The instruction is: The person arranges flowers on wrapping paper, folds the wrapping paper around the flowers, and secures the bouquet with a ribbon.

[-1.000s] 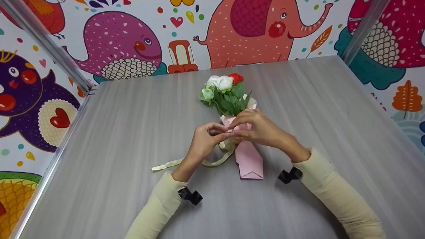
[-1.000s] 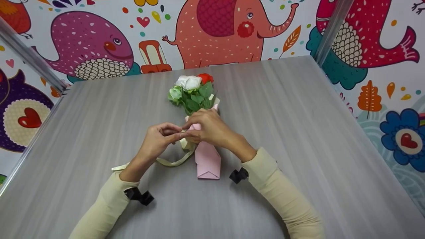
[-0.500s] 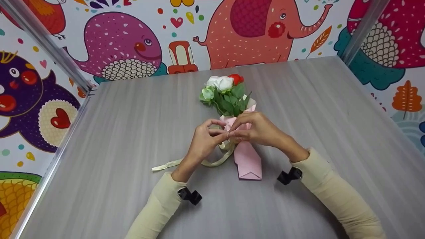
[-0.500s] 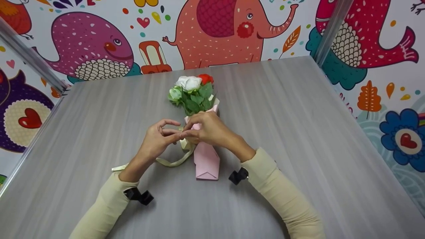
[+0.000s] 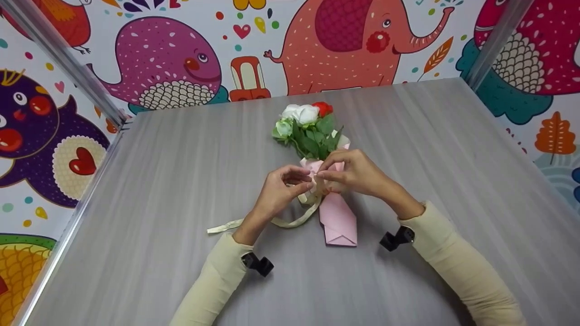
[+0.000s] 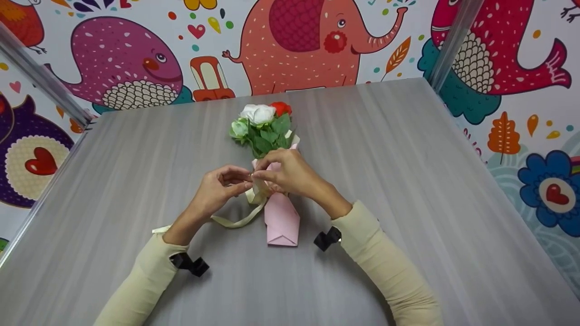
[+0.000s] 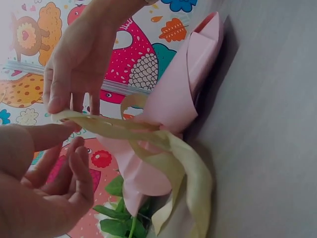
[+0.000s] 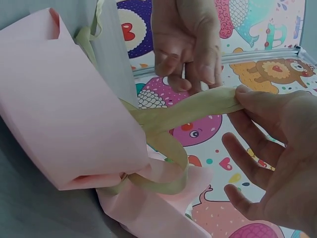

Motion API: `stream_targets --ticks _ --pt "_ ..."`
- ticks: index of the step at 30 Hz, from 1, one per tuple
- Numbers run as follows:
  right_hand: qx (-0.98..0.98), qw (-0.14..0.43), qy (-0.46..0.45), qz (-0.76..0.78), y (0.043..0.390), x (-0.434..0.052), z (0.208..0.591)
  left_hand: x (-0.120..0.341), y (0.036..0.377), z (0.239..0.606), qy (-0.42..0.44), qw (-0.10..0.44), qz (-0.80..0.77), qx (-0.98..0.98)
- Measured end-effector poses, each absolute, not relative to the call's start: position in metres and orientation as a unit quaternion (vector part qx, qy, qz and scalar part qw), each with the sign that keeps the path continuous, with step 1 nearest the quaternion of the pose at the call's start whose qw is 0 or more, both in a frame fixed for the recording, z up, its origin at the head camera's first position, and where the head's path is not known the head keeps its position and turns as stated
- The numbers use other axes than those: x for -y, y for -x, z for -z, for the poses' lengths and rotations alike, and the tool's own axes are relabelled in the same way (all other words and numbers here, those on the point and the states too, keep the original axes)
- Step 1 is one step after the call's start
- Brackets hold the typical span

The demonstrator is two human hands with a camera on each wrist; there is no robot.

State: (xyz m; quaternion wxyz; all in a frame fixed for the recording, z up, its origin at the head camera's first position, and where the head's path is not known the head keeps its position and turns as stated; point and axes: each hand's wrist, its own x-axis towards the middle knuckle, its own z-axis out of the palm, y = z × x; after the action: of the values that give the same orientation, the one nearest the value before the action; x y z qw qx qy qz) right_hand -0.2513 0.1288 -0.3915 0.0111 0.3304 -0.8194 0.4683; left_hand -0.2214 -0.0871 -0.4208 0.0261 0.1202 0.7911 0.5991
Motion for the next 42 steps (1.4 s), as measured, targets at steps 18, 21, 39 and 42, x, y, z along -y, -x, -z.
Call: stream_targets --ticks 18,21,39,42 --pt "0.829 -0.001 -0.288 -0.48 0.256 -0.133 0.394 0.087 0.224 0.437 -0.12 0.16 -0.409 -0.89" --pt "0.827 -0.007 -0.28 -0.488 0.256 -0.134 0.393 0.088 0.224 0.438 -0.116 0.147 -0.399 -0.898" --pt "0.836 -0.019 -0.245 -0.491 0.261 -0.137 0.396 0.111 0.223 0.403 -0.078 0.161 -0.422 -0.889" --pt "0.837 -0.019 -0.247 -0.488 0.262 -0.138 0.396 0.111 0.222 0.4 -0.089 0.177 -0.435 -0.878"
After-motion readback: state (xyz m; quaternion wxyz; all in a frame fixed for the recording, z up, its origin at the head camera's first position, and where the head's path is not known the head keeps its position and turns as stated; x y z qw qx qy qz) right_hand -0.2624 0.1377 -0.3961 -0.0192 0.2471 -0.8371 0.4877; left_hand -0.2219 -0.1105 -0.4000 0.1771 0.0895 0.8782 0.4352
